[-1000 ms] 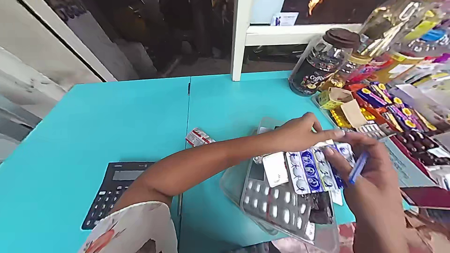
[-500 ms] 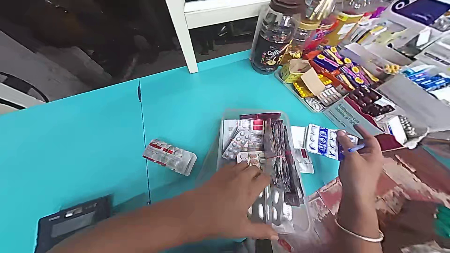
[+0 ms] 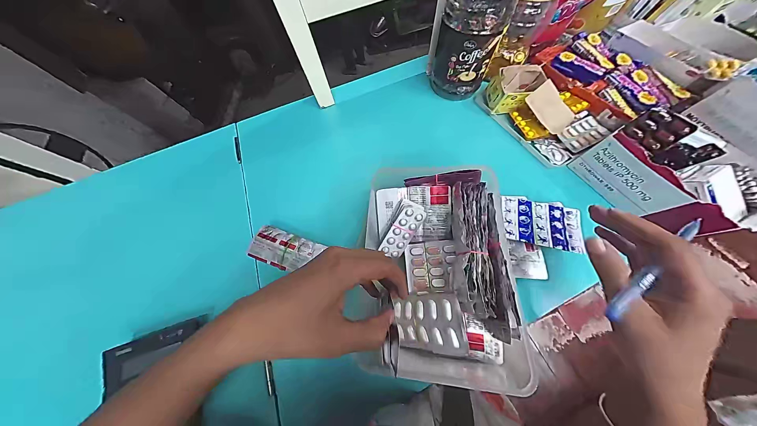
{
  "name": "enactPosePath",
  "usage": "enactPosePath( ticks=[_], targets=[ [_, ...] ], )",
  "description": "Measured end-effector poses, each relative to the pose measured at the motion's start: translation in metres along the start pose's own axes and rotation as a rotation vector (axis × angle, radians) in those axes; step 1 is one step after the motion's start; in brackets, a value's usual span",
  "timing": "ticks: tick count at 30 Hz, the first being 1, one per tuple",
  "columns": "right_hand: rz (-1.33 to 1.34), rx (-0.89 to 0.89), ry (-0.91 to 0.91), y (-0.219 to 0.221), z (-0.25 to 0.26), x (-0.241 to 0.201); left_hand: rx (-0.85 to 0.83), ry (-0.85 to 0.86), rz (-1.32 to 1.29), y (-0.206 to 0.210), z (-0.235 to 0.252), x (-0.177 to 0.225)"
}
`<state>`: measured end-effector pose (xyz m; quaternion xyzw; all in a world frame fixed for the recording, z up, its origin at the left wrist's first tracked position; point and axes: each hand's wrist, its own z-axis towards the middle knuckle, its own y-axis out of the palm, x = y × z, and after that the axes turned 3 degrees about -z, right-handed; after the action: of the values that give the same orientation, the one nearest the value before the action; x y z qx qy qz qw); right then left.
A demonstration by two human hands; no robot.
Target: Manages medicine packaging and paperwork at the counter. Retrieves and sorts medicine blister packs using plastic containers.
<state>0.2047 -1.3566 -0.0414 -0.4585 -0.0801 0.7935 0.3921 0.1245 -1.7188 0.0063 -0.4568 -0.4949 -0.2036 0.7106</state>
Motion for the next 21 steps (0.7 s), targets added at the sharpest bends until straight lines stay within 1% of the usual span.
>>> enactPosePath(
  ticks=[2, 4, 6, 7, 9, 11, 13, 16, 19, 21],
  targets=[
    [0.090, -0.079, -0.119, -0.004, 0.001, -0.019, -0.037, 0.012, 0.012, -0.002, -0.005, 0.001],
    [0.141, -0.267, -0.266, -0.005, 0.005, -0.035, 0.005, -0.017, 0.111, 0.003, -0.009, 0.005],
    [0.142, -0.492, -0.426, 0.003, 0.010, -0.053, 0.089, -0.050, 0.276, 0.014, -0.011, 0.010],
    [0.111, -0.604, -0.525, 0.011, 0.013, -0.060, 0.123, -0.070, 0.346, 0.020, -0.011, 0.012],
    [-0.040, -0.802, -0.703, 0.027, 0.016, -0.075, 0.184, -0.109, 0.403, 0.027, -0.013, 0.016],
    [-0.198, -0.926, -0.820, 0.042, 0.016, -0.087, 0.241, -0.146, 0.377, 0.030, -0.013, 0.018],
    [-0.259, -0.997, -0.873, 0.052, 0.023, -0.094, 0.282, -0.170, 0.362, 0.031, -0.013, 0.019],
    [-0.222, -1.053, -0.938, 0.056, 0.043, -0.098, 0.336, -0.164, 0.354, 0.029, -0.014, 0.020],
    [-0.110, -1.029, -0.926, 0.065, 0.060, -0.091, 0.365, -0.167, 0.304, 0.028, -0.015, 0.022],
    [-0.048, -1.033, -0.899, 0.073, 0.068, -0.085, 0.373, -0.168, 0.318, 0.026, -0.013, 0.022]
  ],
)
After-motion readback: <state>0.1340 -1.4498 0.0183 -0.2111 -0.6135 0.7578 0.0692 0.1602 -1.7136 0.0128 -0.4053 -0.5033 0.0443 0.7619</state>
